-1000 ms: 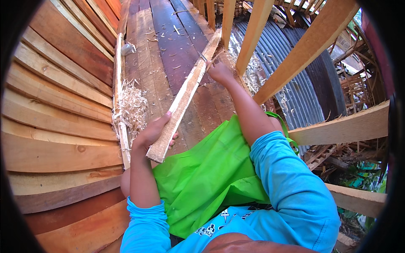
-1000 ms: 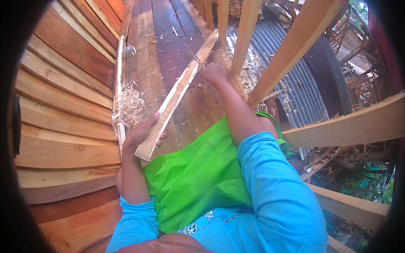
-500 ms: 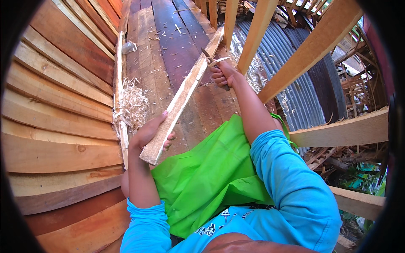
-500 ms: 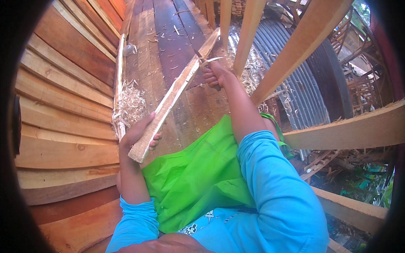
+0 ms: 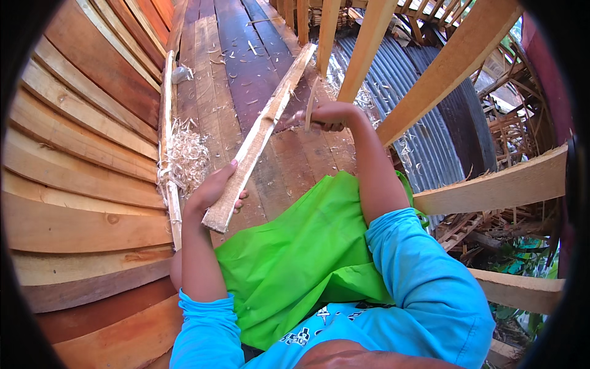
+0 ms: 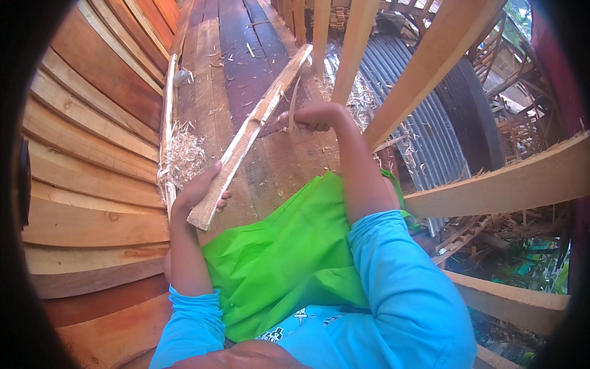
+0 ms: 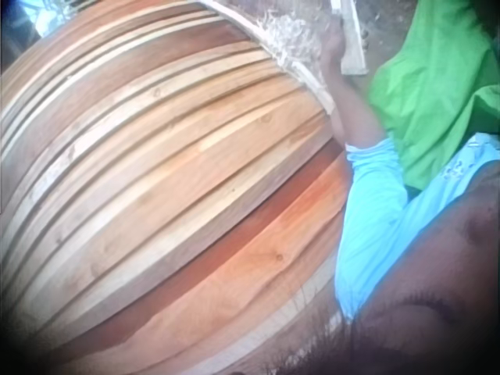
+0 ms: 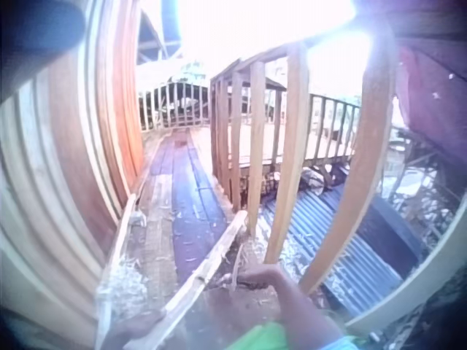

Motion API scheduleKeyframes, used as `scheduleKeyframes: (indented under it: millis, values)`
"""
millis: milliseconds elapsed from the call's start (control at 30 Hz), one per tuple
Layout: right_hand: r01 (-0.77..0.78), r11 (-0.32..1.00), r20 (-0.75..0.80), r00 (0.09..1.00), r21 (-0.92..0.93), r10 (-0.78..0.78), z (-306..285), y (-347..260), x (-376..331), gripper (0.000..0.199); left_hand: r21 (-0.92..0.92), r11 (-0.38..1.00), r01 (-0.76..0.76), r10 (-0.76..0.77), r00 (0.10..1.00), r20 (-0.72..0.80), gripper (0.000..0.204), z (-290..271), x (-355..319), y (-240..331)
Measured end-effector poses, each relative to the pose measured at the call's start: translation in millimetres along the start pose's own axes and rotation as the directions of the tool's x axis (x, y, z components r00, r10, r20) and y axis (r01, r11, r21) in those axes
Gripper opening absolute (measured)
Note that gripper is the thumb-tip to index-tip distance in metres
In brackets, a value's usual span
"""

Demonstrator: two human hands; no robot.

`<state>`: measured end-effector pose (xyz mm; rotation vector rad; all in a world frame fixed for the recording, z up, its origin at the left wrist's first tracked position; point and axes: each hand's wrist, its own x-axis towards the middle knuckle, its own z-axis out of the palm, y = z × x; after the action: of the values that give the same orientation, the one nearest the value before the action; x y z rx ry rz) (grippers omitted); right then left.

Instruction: The person sits on a wooden floor and uses a knife to shave and shape a long piece of wood. They hold the wood with one hand and repeatedly scrape along its length with the knife, producing wood shavings that accumulate on the floor.

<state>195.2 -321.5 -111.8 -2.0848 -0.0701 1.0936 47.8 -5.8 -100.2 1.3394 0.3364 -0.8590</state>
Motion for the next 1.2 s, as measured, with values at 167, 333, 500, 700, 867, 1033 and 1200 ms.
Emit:
scheduleKeyframes:
  millis: [167, 333, 500, 700, 867, 1033, 1200]
  values:
    - [0.164, 0.984, -0.122, 0.980, 0.071, -0.155, 1.6, -8.0, -6.3, 0.060, 0.023, 1.000, 0.002, -0.002, 1.000, -0.016, 0.040, -0.8, 1.3, -0.3]
    - [0.224, 0.888, -0.654, 0.608, -0.402, -0.450, 0.4, -7.7, -1.2, 0.050, 0.015, 1.000, 0.026, -0.026, 1.000, -0.002, 0.043, -6.8, 3.8, -2.4]
    - [0.279, 0.815, -0.642, 0.509, -0.507, -0.574, 6.0, -11.4, -3.1, 0.045, 0.035, 0.999, 0.013, -0.013, 1.000, 0.004, 0.039, -1.7, 1.2, 0.4]
    - [0.495, 0.737, -0.421, 0.609, -0.460, -0.672, 19.4, -25.2, 2.4, 0.040, 0.011, 1.000, -0.007, 0.007, 1.000, 0.018, 0.043, -5.8, 1.9, -1.3]
    - [0.648, 0.703, -0.151, 0.695, -0.292, -0.703, 33.9, -36.5, 3.4, 0.035, 0.030, 0.997, -0.066, 0.065, 0.997, 0.039, 0.053, 4.8, -5.1, 5.3]
    - [0.672, 0.621, 0.047, 0.693, -0.403, -0.719, 54.8, -55.4, -9.8, 0.032, 0.039, 0.992, -0.121, 0.119, 0.991, 0.055, 0.070, 8.7, -11.0, 8.0]
    - [0.709, 0.507, 0.115, 0.629, -0.490, -0.769, 64.3, -63.1, -12.4, 0.040, 0.006, 0.989, -0.145, 0.144, 0.983, 0.116, 0.072, 2.0, -5.4, 5.5]
